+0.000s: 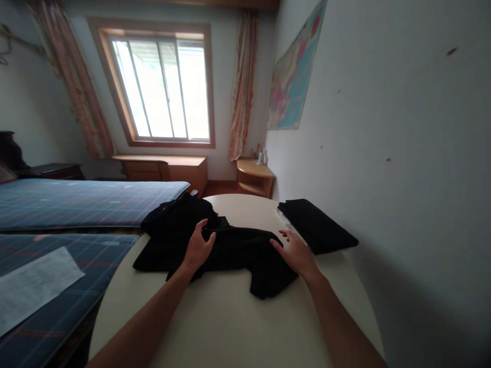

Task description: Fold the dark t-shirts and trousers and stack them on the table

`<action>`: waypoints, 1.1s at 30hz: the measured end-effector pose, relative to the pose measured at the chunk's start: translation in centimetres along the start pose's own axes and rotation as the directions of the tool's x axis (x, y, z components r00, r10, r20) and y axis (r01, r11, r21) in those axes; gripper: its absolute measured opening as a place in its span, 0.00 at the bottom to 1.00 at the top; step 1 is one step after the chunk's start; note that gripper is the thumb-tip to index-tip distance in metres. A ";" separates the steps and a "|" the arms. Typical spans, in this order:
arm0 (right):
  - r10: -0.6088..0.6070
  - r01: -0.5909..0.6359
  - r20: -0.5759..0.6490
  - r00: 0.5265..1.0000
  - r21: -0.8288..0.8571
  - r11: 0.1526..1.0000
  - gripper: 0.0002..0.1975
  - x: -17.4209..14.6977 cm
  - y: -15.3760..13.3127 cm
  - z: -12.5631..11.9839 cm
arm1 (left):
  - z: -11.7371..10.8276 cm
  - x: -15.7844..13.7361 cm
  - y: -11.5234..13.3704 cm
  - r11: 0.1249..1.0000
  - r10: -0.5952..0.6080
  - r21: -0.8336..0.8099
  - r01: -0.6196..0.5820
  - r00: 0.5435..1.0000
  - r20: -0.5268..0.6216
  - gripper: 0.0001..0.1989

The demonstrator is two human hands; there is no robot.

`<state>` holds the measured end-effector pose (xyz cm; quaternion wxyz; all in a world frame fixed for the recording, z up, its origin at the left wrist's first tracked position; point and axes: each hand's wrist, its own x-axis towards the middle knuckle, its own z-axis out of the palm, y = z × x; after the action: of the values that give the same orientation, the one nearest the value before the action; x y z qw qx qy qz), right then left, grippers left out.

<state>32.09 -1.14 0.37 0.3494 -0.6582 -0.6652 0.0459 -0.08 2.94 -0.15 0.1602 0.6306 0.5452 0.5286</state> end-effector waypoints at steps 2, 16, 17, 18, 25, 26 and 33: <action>-0.023 0.025 0.086 0.996 -0.020 0.999 0.27 -0.4 -0.1 0.3 | 0.5 -0.6 0.2 0.998 0.053 0.023 -0.054 0.996 0.067 0.27; 0.073 0.008 -0.230 0.971 0.336 0.942 0.14 0.9 0.2 -2.8 | -1.5 -3.2 6.1 0.931 0.298 -0.363 -0.044 0.665 0.685 0.13; 0.057 0.016 -0.202 0.978 0.339 0.941 0.16 0.8 0.2 -2.7 | -1.3 -3.5 6.3 0.947 0.274 -0.318 -0.051 0.645 0.713 0.14; 0.022 0.034 -0.169 0.985 0.321 0.947 0.18 0.8 0.3 -2.5 | -1.0 -3.9 6.5 0.958 0.272 -0.267 -0.108 0.646 0.713 0.13; -0.197 0.182 0.167 0.966 0.100 0.978 0.23 0.2 0.8 -1.5 | -0.4 -4.7 6.4 0.843 0.405 -0.110 -0.526 0.489 0.772 0.31; -0.204 0.189 0.179 0.962 0.102 0.977 0.19 0.2 0.8 -1.5 | -0.4 -4.7 6.2 0.843 0.386 -0.099 -0.529 0.466 0.796 0.30; -0.151 0.177 -0.238 0.959 0.090 0.980 0.08 1.0 0.3 -2.9 | -0.4 -5.0 6.9 0.833 0.394 -0.131 -0.538 0.411 0.822 0.20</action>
<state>34.00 -1.33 2.80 0.4625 -0.5814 -0.6690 -0.0231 3.91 -3.98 2.95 0.1921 0.9379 0.2464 0.1510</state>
